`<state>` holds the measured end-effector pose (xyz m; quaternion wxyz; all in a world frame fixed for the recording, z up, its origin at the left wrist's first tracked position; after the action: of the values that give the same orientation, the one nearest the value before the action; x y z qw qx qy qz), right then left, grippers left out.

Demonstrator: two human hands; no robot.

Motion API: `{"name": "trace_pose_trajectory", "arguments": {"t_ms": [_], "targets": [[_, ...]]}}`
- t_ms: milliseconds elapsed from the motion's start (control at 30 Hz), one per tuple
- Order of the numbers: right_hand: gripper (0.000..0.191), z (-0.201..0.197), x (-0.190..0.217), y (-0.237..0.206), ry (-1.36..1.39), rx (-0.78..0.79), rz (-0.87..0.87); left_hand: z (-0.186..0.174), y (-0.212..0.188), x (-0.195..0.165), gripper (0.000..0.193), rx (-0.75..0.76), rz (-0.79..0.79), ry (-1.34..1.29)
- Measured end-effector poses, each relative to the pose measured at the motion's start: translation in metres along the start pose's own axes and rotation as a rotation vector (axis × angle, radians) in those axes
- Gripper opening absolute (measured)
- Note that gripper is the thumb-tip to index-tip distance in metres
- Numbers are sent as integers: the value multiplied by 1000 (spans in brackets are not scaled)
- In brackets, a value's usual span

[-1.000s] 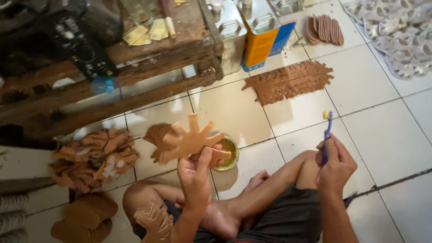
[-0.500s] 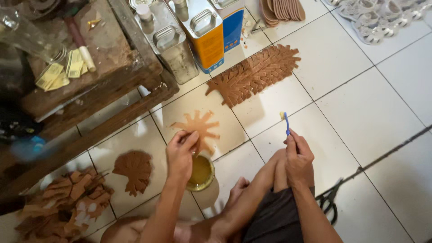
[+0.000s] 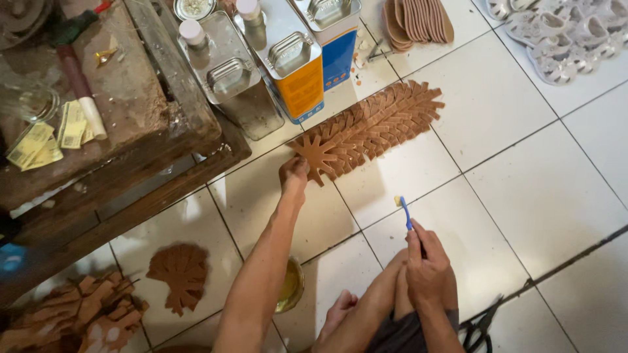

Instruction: The person sits on the floor and repeatedly applies a yellowish liquid to star-shaped craft pieces using a toothbrush. They dip the brush into a small metal bowl, coat the edges of each piece, and place it on the floor to dry.

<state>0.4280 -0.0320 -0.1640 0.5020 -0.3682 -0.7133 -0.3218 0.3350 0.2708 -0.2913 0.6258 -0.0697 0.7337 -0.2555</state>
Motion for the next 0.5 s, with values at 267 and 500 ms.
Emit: {"name": "trace_pose_trajectory", "arguments": {"t_ms": [267,500], "targets": [[26,7,0,4,-6,12,-1,12,13,4,21,-33,-87,124],[27,7,-4,5,18,14,-7,13,15,9,24,-34,-117,171]]}}
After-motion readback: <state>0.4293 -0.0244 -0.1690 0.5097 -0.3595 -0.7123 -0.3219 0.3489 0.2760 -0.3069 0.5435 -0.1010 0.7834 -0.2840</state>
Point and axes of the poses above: each hand's wrist, its own y-axis towards the middle knuckle, its own z-axis out of the palm, x = y × z, the point moved 1 cm from there along y, towards the middle knuckle, and after that the axes turned 8 degrees about y, right-handed, at the moved point
